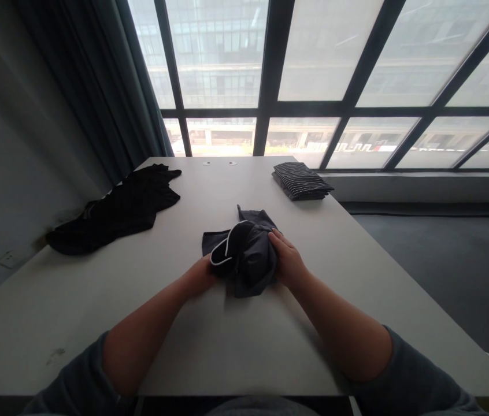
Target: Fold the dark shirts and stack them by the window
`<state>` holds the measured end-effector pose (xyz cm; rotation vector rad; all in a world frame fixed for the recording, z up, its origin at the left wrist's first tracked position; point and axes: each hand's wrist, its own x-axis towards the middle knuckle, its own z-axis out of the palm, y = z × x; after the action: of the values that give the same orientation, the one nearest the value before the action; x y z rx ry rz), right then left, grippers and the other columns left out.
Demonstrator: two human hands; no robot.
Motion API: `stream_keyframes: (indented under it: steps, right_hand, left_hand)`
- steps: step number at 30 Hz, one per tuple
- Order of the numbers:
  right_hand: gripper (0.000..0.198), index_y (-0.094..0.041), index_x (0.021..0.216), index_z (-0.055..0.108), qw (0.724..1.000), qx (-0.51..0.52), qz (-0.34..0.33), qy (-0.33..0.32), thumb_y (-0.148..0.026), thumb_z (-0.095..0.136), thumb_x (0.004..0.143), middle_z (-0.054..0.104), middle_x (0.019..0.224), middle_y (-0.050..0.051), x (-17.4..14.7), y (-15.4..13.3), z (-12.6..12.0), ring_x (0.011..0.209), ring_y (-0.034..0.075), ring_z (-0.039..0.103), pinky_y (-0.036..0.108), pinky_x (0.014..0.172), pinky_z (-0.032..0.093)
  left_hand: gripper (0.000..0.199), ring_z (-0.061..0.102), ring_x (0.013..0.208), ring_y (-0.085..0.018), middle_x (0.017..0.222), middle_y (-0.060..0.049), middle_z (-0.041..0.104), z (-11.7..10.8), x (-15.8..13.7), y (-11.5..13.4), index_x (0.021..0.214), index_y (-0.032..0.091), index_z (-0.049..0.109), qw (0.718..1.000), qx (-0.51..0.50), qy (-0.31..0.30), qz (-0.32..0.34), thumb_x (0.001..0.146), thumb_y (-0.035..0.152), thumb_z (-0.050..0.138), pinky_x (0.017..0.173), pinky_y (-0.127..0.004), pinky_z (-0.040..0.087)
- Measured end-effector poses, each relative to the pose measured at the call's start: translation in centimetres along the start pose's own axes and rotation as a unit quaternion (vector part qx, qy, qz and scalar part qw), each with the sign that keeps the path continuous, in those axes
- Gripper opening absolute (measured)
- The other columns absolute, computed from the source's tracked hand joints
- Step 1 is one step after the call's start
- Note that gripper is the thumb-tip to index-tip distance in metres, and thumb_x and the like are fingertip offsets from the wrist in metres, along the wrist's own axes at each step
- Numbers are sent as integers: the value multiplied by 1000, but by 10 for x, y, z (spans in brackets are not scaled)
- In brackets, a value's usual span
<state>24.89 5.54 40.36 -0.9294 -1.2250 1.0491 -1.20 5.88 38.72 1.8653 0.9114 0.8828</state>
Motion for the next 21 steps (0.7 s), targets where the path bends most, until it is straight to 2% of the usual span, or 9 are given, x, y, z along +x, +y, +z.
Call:
stream_keyframes:
  steps: [2,5,7,10,12,15,17,18,21]
  right_hand:
    - [45,-26,118,65,999,27,31,11,-64,66,93,76,104,5,-1,-14,-3,91,25,74,39,79,64]
    - [45,-25,114,64,999,32,37,5,-64,68,92,74,101,3,-2,-38,-13,89,23,72,36,78,62]
    - [44,-25,108,64,1000,3,23,-19,-65,69,91,72,96,2,-1,-56,-23,84,21,69,34,74,60]
    - [46,-24,97,62,989,-110,-10,-95,-69,69,90,66,81,0,6,-85,-41,71,18,61,29,63,51]
    - [47,-23,93,63,951,-258,-50,-161,-66,78,82,63,75,0,15,-106,-51,66,17,57,27,57,44]
    - [47,-24,94,66,837,-492,-107,-215,-53,92,68,62,70,-1,33,-143,-62,61,16,54,26,54,36]
    - [36,-23,95,67,773,-586,-125,-210,-43,88,74,64,74,0,46,-172,-68,61,17,55,27,55,37]
    - [27,-22,95,67,752,-615,-125,-202,-39,83,80,66,78,2,52,-188,-71,65,18,58,27,58,39]
    - [12,-19,101,67,713,-676,-112,-149,-29,66,95,70,91,7,65,-239,-80,77,21,64,30,67,45]
  left_hand:
    - [41,70,117,-40,118,-13,79,0,3,-9,117,16,78,996,-35,70,-33,87,44,76,108,-55,52]
    - [55,67,122,-39,124,-14,76,-15,10,-9,128,15,73,978,-91,182,-36,88,53,74,109,-54,51]
    - [60,67,121,-36,125,-12,75,-33,15,2,131,17,70,964,-110,241,-15,88,57,74,106,-50,52]
    - [49,70,107,-30,111,-8,76,-66,21,33,119,20,72,953,-58,296,25,92,60,69,96,-41,54]
    - [39,69,97,-27,100,-5,75,-90,24,59,109,21,72,954,61,289,42,94,56,63,89,-36,53]
    - [33,65,82,-23,86,-2,72,-126,30,105,99,22,70,937,280,205,31,89,53,65,77,-32,49]
    - [37,62,76,-22,79,-1,68,-149,35,139,93,22,69,914,387,122,13,82,57,70,72,-30,47]
    - [40,62,76,-22,78,0,67,-160,38,156,92,21,68,903,423,81,3,80,59,71,71,-30,46]
    - [49,60,76,-20,79,1,64,-192,45,203,94,19,62,883,467,46,-29,78,65,72,71,-29,46]
